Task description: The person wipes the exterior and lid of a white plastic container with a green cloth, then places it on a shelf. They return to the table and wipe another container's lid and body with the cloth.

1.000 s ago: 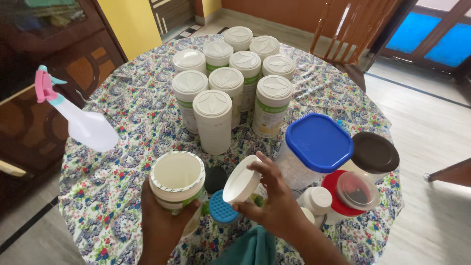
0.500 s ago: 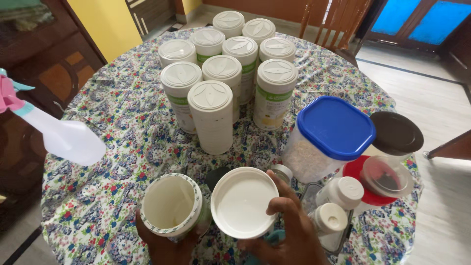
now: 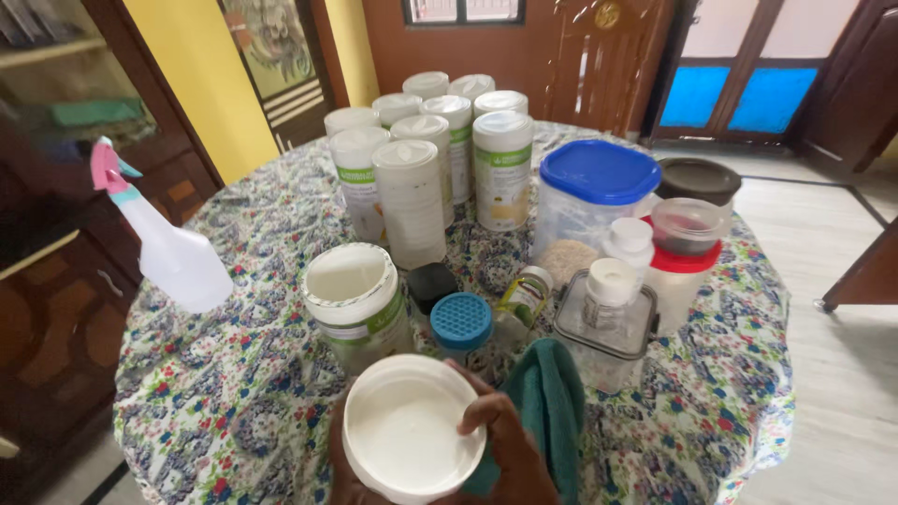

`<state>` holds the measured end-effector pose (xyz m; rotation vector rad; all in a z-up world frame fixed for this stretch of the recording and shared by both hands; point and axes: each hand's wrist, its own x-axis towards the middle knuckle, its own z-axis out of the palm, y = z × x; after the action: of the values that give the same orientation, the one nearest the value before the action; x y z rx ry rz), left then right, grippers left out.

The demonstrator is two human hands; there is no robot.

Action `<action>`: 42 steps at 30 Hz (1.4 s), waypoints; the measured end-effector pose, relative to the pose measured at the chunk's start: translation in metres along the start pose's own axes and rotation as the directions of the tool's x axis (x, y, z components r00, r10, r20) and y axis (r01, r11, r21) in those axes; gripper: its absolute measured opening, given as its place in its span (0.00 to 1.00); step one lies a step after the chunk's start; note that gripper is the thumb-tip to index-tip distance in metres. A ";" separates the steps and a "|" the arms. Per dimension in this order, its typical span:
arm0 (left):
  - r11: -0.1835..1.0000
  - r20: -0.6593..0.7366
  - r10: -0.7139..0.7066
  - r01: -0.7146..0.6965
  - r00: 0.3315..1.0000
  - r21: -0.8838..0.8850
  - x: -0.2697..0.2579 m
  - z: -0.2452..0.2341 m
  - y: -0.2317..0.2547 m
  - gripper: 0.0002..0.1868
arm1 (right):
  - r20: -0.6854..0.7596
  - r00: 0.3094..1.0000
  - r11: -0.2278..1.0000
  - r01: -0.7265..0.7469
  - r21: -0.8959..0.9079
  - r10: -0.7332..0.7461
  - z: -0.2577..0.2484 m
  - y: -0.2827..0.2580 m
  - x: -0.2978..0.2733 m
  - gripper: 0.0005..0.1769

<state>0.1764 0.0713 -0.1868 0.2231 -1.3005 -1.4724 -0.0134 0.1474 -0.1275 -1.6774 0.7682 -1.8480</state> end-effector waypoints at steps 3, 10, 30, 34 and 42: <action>0.885 0.050 -0.303 0.301 0.952 -0.355 -0.006 0.042 -0.015 0.45 | 0.078 0.997 0.972 0.033 -0.234 -0.015 0.003 -0.011 -0.013 0.25; 0.861 -0.100 -0.271 0.195 0.957 -0.470 -0.029 0.064 0.014 0.41 | 0.116 0.993 0.820 0.051 -0.570 0.019 0.021 -0.071 -0.041 0.26; 0.878 -0.325 -0.340 0.174 0.882 -0.446 -0.044 0.101 0.075 0.35 | -0.565 0.824 0.885 -0.285 -0.368 0.030 -0.021 -0.084 -0.040 0.14; 0.852 -0.032 -0.303 0.255 0.953 -0.457 -0.060 0.128 0.059 0.38 | -0.155 0.981 0.970 -0.147 -0.195 0.117 0.042 -0.115 -0.079 0.24; 0.955 -0.067 -0.229 0.211 0.971 -0.207 -0.070 0.131 0.062 0.41 | -0.028 0.999 0.802 -0.045 -0.596 0.036 0.054 -0.107 -0.088 0.28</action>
<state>0.1447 0.2154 -0.1225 0.3073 -1.0727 -1.7499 0.0477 0.2814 -0.1091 -1.9883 1.5053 -1.6832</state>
